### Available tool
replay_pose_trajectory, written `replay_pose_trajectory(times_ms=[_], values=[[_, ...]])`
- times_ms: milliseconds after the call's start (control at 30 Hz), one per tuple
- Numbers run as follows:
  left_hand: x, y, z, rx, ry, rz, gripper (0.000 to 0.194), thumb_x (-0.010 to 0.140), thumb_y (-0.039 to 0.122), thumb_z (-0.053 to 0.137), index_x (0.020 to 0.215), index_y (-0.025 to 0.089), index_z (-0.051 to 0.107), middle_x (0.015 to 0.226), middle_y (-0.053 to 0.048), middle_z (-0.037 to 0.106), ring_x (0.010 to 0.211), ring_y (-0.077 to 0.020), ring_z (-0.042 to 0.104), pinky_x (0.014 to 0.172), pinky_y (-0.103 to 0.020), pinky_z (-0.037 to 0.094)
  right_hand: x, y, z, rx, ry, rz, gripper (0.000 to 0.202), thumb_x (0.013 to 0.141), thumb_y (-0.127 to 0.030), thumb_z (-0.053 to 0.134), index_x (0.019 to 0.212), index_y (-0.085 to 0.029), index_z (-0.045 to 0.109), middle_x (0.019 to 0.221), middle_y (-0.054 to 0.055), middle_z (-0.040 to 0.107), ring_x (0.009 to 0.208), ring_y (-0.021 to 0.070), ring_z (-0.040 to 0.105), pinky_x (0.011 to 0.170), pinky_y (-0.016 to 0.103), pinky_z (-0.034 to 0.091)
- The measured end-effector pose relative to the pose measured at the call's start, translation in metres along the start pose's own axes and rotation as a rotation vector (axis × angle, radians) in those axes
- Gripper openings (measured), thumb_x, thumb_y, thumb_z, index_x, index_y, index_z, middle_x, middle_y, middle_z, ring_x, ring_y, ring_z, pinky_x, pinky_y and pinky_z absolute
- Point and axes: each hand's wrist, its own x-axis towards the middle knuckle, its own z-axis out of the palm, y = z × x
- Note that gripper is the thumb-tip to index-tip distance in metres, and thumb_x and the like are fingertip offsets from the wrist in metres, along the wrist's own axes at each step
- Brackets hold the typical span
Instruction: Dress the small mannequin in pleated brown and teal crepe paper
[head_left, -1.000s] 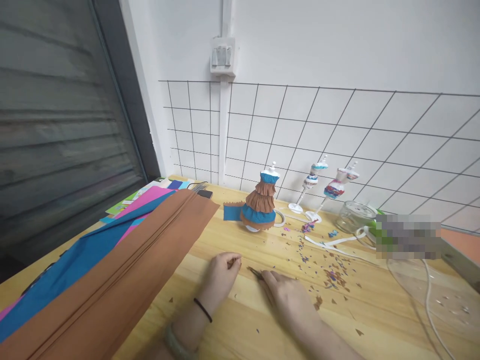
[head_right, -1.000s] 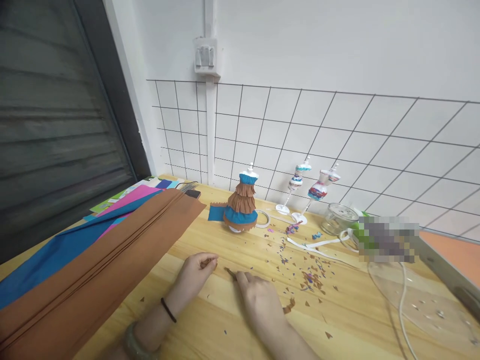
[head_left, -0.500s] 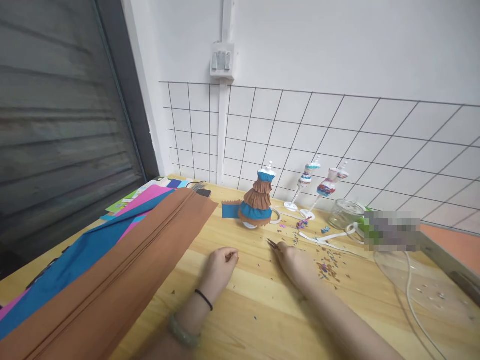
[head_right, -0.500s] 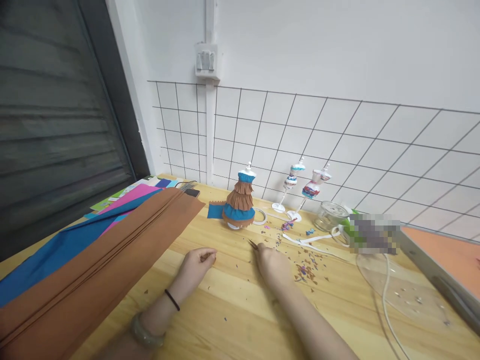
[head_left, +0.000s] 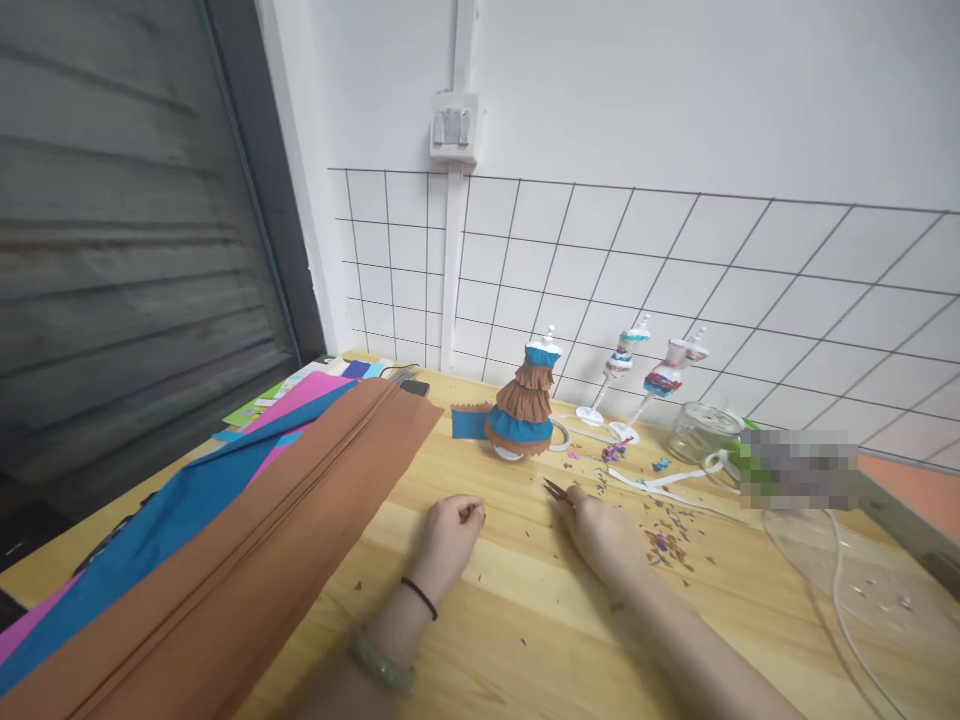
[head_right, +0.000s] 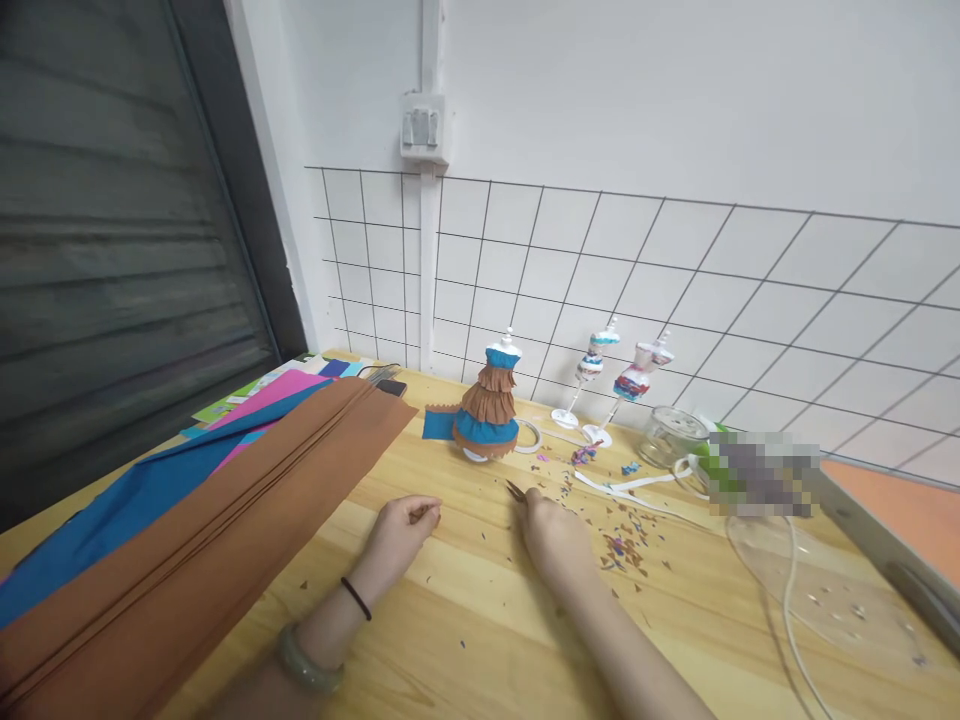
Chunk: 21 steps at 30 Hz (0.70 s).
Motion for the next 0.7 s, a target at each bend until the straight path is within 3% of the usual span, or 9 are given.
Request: replay_pose_trajectory(times_ms=[133, 367, 467, 567, 700], values=[[-0.003, 0.007, -0.002, -0.017, -0.017, -0.003, 0.029, 0.076, 0.033, 0.051, 0.079, 0.012, 0.070, 0.068, -0.004, 0.067, 0.063, -0.0161, 0.057, 0.060, -0.026, 0.043, -0.011, 0.016, 0.006, 0.078, -0.022, -0.066, 0.029, 0.095, -0.033, 0.033, 0.084, -0.021, 0.056, 0.079, 0.005, 0.070, 0.071, 0.0172, 0.066, 0.058, 0.024, 0.039], [-0.006, 0.013, -0.004, -0.073, -0.012, -0.029, 0.045, 0.079, 0.052, 0.047, 0.073, 0.013, 0.068, 0.058, -0.001, 0.057, 0.056, -0.0144, 0.051, 0.048, -0.023, 0.037, -0.036, 0.074, 0.006, 0.074, 0.049, 0.047, 0.030, 0.092, -0.028, 0.033, 0.103, -0.017, 0.058, 0.087, 0.012, 0.066, 0.077, 0.0240, 0.066, 0.065, 0.032, 0.044], [-0.003, 0.009, -0.003, -0.097, 0.009, -0.052, 0.040, 0.077, 0.046, 0.051, 0.087, 0.012, 0.069, 0.066, -0.004, 0.063, 0.060, -0.0154, 0.054, 0.049, -0.023, 0.039, -0.055, 0.063, 0.008, 0.101, 0.031, -0.028, 0.020, 0.087, -0.029, 0.045, 0.095, -0.019, 0.060, 0.093, 0.011, 0.066, 0.083, 0.0229, 0.065, 0.070, 0.030, 0.046], [-0.001, 0.007, -0.003, -0.118, 0.016, -0.076, 0.041, 0.073, 0.040, 0.054, 0.100, 0.011, 0.067, 0.076, -0.007, 0.067, 0.062, -0.0154, 0.056, 0.050, -0.023, 0.042, -0.062, 0.044, 0.012, 0.149, -0.024, -0.162, 0.021, 0.091, -0.028, 0.040, 0.084, -0.024, 0.060, 0.088, 0.003, 0.068, 0.079, 0.0155, 0.065, 0.070, 0.023, 0.045], [0.000, 0.006, -0.004, -0.149, 0.012, -0.102, 0.046, 0.071, 0.038, 0.056, 0.104, 0.008, 0.065, 0.078, -0.008, 0.069, 0.061, -0.0151, 0.058, 0.051, -0.024, 0.044, -0.037, 0.066, 0.002, 0.095, 0.028, 0.017, 0.029, 0.092, -0.025, 0.035, 0.075, -0.018, 0.057, 0.072, 0.010, 0.068, 0.067, 0.0215, 0.065, 0.059, 0.028, 0.042]])
